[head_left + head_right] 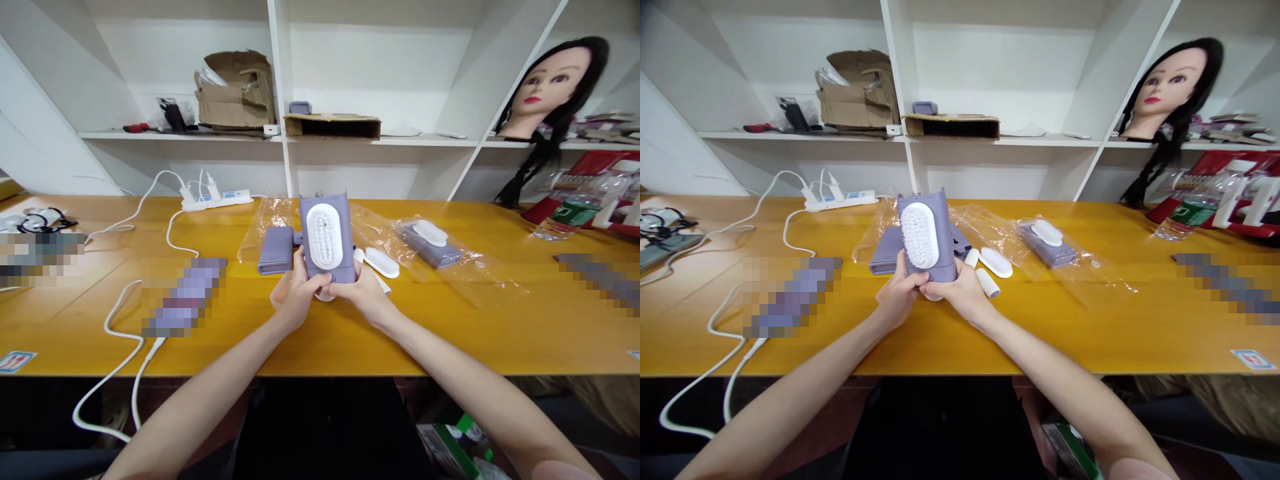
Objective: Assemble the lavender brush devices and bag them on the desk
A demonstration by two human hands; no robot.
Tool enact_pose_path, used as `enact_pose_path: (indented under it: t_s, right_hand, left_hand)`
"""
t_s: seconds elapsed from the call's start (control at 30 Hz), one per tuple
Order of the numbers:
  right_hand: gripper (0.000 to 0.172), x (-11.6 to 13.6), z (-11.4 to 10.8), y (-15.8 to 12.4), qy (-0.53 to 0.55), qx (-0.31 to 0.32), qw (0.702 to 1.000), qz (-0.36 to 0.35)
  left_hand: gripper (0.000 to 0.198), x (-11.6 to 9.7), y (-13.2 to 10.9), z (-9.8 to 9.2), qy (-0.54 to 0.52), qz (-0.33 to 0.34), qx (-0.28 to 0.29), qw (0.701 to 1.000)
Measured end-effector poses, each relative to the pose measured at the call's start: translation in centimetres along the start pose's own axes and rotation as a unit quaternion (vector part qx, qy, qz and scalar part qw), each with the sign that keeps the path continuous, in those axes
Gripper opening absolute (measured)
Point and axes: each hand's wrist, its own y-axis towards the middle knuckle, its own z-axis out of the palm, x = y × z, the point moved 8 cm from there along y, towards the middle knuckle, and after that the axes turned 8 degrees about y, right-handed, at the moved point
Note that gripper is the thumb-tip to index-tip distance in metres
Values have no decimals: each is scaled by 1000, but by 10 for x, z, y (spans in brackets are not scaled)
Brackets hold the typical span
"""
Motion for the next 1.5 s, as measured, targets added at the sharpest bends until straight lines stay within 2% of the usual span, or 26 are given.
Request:
enact_pose_path:
  t_s: [0.13, 0.2, 0.3, 0.37, 0.43, 0.53, 0.6, 0.67, 0.8, 0.87, 0.93, 1.0, 1.07, 1.23, 1.33, 1.4, 1.5]
  right_hand:
    - [53, 3, -1, 1, -44, -1, 999, -16]
    - [54, 8, 0, 2, -68, 43, 997, -15]
    - [45, 18, -2, 4, -98, 136, 986, -17]
    - [41, 24, -14, 8, -61, 130, 990, -8]
    - [44, 22, -22, 11, 12, 113, 993, 18]
    - [54, 16, -14, 9, 96, 136, 985, 49]
    - [55, 15, -9, 6, 111, 132, 984, 38]
    - [52, 20, -12, 7, 98, 86, 991, 0]
    - [51, 34, -31, 10, 47, -21, 995, -85]
    - [50, 36, -38, 13, 17, -54, 994, -94]
    - [49, 38, -43, 13, -29, -84, 991, -101]
    - [48, 42, -44, 11, -75, -102, 984, -122]
    - [47, 46, -40, 8, -107, -109, 978, -140]
    - [45, 50, -34, 2, -162, -132, 965, -155]
    - [44, 52, -32, 0, -171, -130, 963, -162]
    - [41, 52, -28, 0, -165, -100, 966, -170]
    - [33, 44, -15, 0, -171, -4, 974, -146]
  left_hand:
    - [58, -8, 3, 5, -51, 13, 17, 998]
    - [54, -9, 5, 6, -67, 7, 32, 997]
    - [46, -8, 7, 7, -109, -25, 57, 992]
    - [37, -8, 3, 13, -152, -55, 101, 982]
    - [33, -8, -4, 24, -184, -90, 168, 964]
    - [35, -6, -19, 42, -186, -135, 270, 935]
    - [39, -3, -22, 47, -163, -141, 296, 931]
    - [42, 1, -17, 41, -126, -125, 257, 950]
    - [48, -2, -1, 11, -51, -28, 63, 996]
    - [44, -9, 1, 2, 14, 28, 0, 1000]
    - [41, -12, 1, 0, 80, 46, -30, 995]
    - [45, -11, 2, 2, 115, 29, -36, 992]
    - [47, -9, 3, 5, 140, 21, -18, 990]
    - [54, -11, 1, 9, 248, 90, 43, 964]
    - [57, -10, -2, 9, 256, 98, 56, 960]
    - [57, -12, -3, 9, 240, 96, 53, 965]
    - [53, -15, -3, 7, 207, 84, 34, 974]
